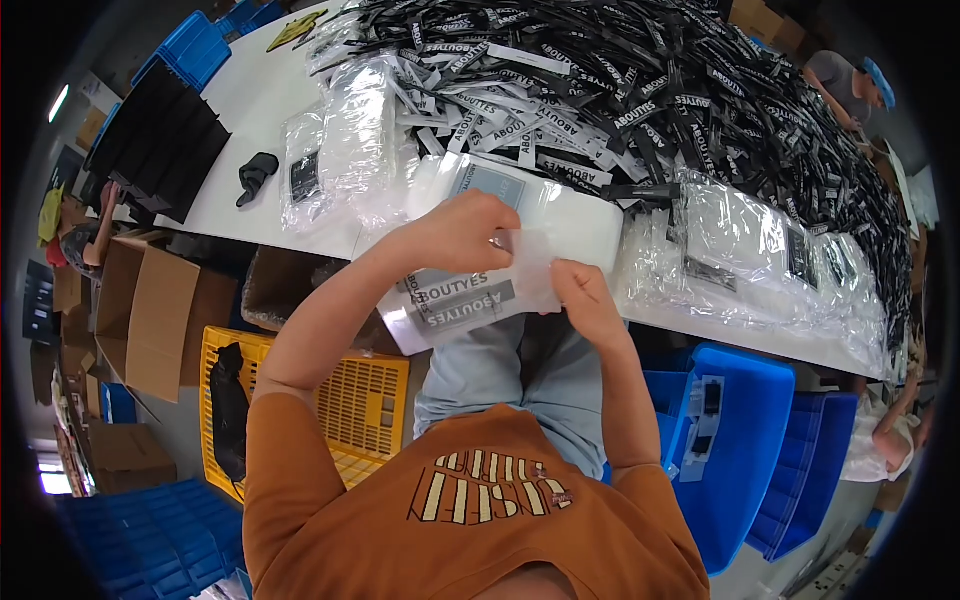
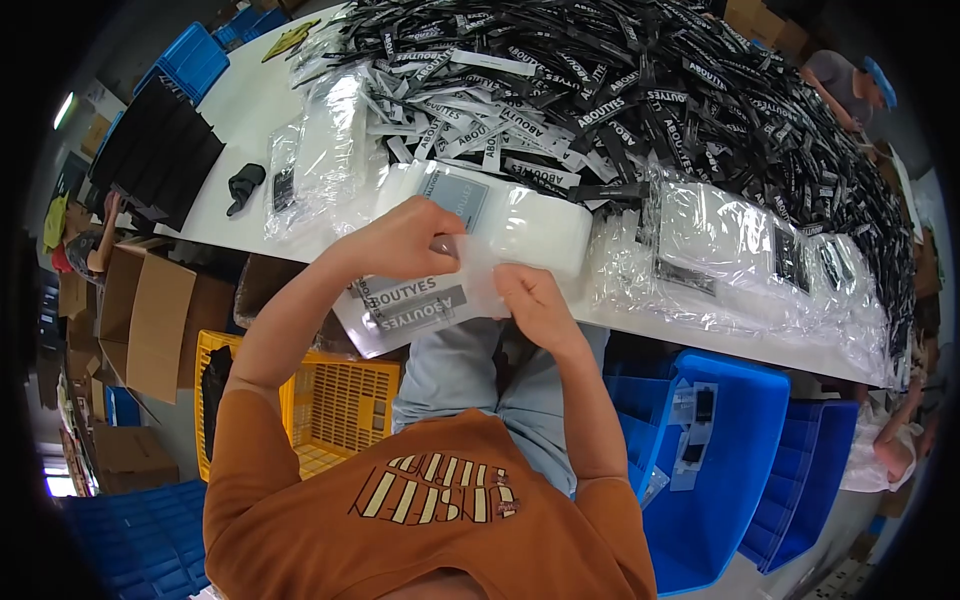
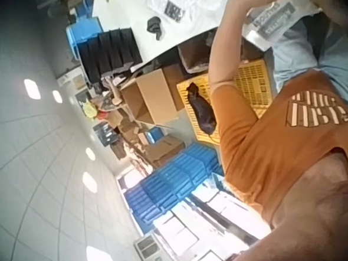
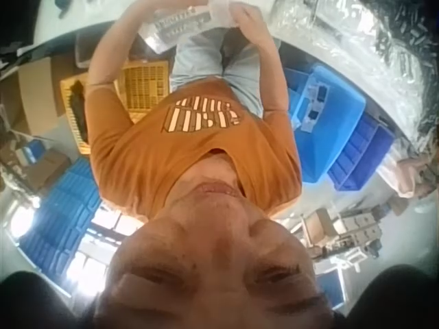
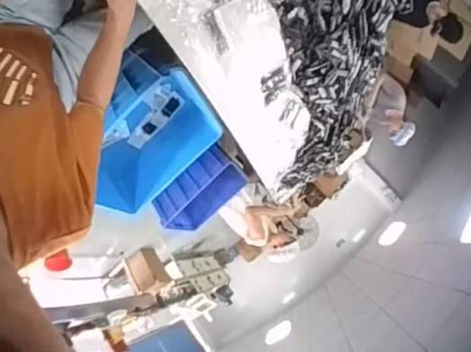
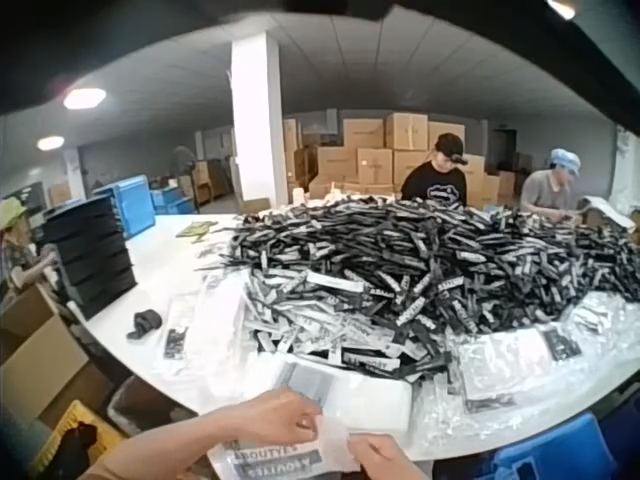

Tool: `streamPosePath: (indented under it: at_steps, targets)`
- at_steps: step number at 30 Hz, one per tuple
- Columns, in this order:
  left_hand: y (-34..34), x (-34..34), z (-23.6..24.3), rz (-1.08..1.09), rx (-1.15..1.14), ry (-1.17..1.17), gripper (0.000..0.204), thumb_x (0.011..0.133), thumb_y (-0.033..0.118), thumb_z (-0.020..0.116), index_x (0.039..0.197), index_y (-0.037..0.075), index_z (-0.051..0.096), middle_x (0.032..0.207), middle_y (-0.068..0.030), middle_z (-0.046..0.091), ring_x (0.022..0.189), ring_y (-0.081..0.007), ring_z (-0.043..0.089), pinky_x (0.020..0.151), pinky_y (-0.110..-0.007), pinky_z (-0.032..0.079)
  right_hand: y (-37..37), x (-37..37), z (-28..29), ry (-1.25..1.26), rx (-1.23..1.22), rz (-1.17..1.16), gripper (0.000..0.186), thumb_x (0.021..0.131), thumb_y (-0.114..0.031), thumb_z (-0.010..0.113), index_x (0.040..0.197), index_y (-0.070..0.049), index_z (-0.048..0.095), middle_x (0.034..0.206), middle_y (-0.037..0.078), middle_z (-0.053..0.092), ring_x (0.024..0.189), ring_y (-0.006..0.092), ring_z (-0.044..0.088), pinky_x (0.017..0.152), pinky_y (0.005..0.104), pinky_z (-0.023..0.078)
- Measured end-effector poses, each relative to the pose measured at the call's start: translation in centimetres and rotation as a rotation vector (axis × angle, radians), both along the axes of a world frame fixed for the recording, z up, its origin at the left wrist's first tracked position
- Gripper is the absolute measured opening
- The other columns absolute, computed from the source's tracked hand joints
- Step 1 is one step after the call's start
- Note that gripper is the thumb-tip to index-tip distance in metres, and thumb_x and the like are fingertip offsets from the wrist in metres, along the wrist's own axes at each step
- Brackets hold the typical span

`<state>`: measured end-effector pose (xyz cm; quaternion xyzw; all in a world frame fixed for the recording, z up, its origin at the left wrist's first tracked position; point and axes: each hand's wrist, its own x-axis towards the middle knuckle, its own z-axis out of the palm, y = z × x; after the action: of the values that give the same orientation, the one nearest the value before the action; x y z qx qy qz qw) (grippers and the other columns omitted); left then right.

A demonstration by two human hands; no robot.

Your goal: Packaging black electrical cables into small clear plastic bags.

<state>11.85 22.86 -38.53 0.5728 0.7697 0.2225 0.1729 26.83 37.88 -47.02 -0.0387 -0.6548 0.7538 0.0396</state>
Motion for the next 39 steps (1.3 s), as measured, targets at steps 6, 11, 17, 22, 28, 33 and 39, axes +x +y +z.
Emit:
streamPosePath:
  at_steps: [6,11,17,22,28,33,39]
  targets:
    - [-0.6,0.5,-2.9,0.091,-0.063,-0.411,0.016,0.077,0.013,0.067,0.076,-0.002,0.064,0.058,0.0001,0.053,0.055,-0.0039,0.044,0.048,-0.023,0.036,-1.0,0.2,1.1,0.096,0.172,-0.059,0.016,0.086,-0.011,0.059,0.088,0.003,0.064,0.074,-0.001,0.061,0.068,0.0034,0.05,0.058,0.0196,0.041]
    - [-0.5,3.1,-3.3,0.25,0.196,-0.558,0.026,0.077,0.017,0.065,0.066,-0.005,0.059,0.05,-0.0037,0.047,0.05,-0.0049,0.04,0.043,-0.027,0.033,-0.2,0.8,1.5,0.061,0.327,-0.042,0.015,0.084,-0.012,0.062,0.086,0.003,0.065,0.071,-0.001,0.06,0.066,0.0025,0.049,0.054,0.0203,0.039]
    - [-2.1,2.0,-2.6,0.359,0.137,-0.442,0.013,0.077,0.011,0.065,0.071,0.0,0.064,0.057,-0.0015,0.056,0.057,-0.0077,0.052,0.052,-0.024,0.043,0.4,1.6,1.3,0.029,0.265,-0.114,0.015,0.082,-0.013,0.064,0.079,0.002,0.062,0.064,0.0,0.057,0.058,0.0067,0.049,0.049,0.0239,0.038]
    - [-0.2,4.3,-2.5,-0.009,0.313,0.344,0.005,0.071,0.01,0.064,0.07,0.007,0.061,0.068,-0.0077,0.058,0.068,-0.0272,0.057,0.057,-0.038,0.046,-0.8,1.3,2.2,0.326,0.92,-0.208,0.011,0.079,-0.012,0.061,0.072,-0.004,0.057,0.064,0.012,0.054,0.06,0.0317,0.054,0.051,0.038,0.042]
    - [0.7,4.8,-4.7,-0.198,0.218,0.333,0.006,0.071,0.01,0.063,0.07,0.008,0.058,0.065,-0.0075,0.053,0.067,-0.0272,0.056,0.058,-0.039,0.045,0.5,3.6,1.0,0.307,0.983,-0.182,0.007,0.078,-0.011,0.062,0.074,-0.005,0.06,0.066,0.011,0.056,0.06,0.0299,0.056,0.052,0.0375,0.044]
    - [-1.2,2.0,-5.6,-0.183,0.142,0.442,0.009,0.073,0.014,0.064,0.071,0.007,0.059,0.065,-0.0104,0.057,0.067,-0.0281,0.057,0.06,-0.039,0.046,7.4,10.4,0.3,0.155,0.978,-0.154,0.016,0.077,-0.013,0.063,0.066,-0.003,0.057,0.062,0.011,0.052,0.051,0.0272,0.047,0.046,0.0344,0.034]
    - [-6.2,-1.7,-7.1,0.311,0.208,0.142,0.009,0.073,0.011,0.065,0.076,0.003,0.063,0.071,-0.0106,0.061,0.071,-0.0306,0.058,0.065,-0.038,0.048,21.3,32.3,-0.2,-0.796,1.528,-0.926,0.027,0.081,-0.019,0.063,0.098,0.002,0.061,0.093,0.015,0.061,0.082,0.0231,0.058,0.07,0.0326,0.046]
